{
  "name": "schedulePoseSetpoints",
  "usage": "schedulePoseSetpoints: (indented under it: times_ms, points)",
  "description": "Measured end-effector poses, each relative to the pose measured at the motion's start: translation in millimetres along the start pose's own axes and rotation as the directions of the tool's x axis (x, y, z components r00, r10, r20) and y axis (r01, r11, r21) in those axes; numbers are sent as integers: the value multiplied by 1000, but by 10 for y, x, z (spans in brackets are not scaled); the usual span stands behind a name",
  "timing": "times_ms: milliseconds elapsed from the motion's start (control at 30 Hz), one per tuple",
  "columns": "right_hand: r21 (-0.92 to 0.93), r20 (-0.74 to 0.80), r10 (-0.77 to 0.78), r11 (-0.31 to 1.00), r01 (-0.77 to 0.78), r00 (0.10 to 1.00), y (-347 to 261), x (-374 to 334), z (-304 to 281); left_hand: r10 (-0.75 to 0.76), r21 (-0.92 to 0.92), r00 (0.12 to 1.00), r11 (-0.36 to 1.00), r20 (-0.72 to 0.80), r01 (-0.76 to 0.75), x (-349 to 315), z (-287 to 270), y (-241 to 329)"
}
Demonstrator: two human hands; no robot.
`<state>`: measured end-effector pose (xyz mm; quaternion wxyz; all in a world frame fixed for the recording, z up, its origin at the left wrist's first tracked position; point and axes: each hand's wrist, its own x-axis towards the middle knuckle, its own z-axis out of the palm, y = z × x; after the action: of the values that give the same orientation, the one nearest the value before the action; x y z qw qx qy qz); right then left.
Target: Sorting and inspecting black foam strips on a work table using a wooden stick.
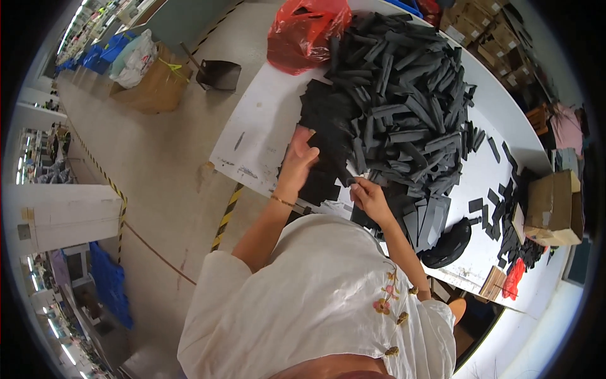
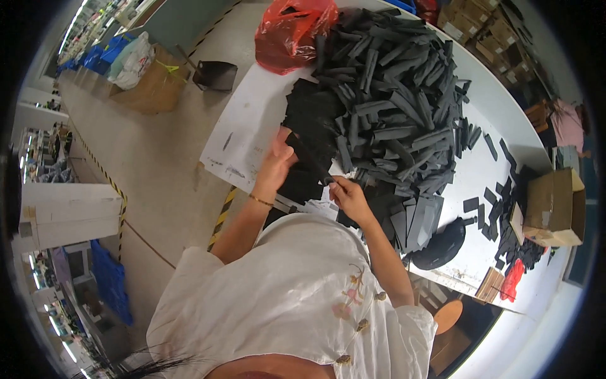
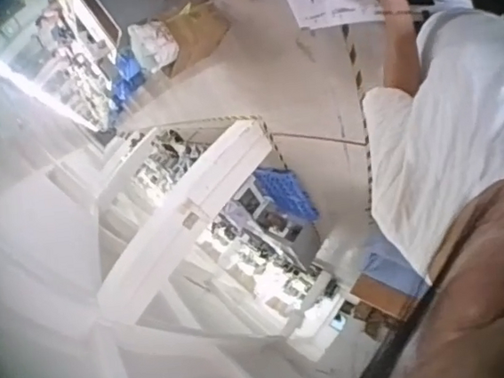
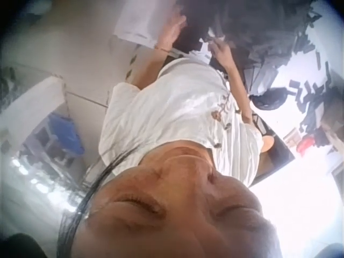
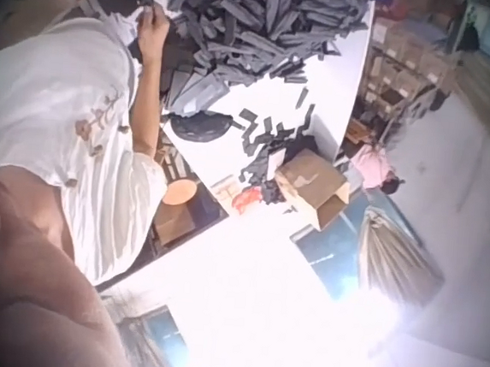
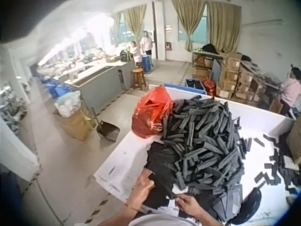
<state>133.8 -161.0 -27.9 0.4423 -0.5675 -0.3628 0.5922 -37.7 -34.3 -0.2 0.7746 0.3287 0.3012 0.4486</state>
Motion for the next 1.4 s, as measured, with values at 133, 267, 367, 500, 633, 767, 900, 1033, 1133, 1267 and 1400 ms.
schedulePoseSetpoints:
  times_ms: [133,267,367,500,633,767,900,1033,1133,1267,1400]
  points:
    - [-288,-159,-181,949,130,970,-44,130,338,-338,-419,940,849,37,322,-121,90,-306]
    - [-466,-248,-408,846,261,879,-17,106,465,-239,-432,963,887,-124,165,-81,93,-459]
    - [-569,-142,-320,800,187,937,63,-102,379,-174,-466,979,879,-109,105,73,27,-353]
    - [-587,-68,-227,797,145,971,52,-543,192,-216,-381,917,921,-336,78,306,-45,-120]
    - [-438,9,84,896,-71,996,-261,-1088,-147,-21,-366,942,924,-336,-110,563,-110,118]
    - [-655,-273,-181,754,-45,945,-417,-874,-104,-158,-414,936,910,-316,14,577,147,-83]
    - [-294,-465,-480,877,381,744,-388,-106,232,-267,-471,910,877,-318,93,422,438,-375]
    - [5,-441,-275,951,308,854,-598,54,105,-230,-134,960,969,-161,209,293,386,-235]
    - [-243,-374,-424,903,354,824,-699,116,-7,-243,531,908,847,341,27,228,315,-98]
    - [-379,-345,-551,823,424,760,-610,212,-60,-506,631,751,760,425,156,111,417,-175]
    - [-317,-573,-489,872,372,658,-781,270,-216,-439,400,796,875,416,274,-163,581,-313]
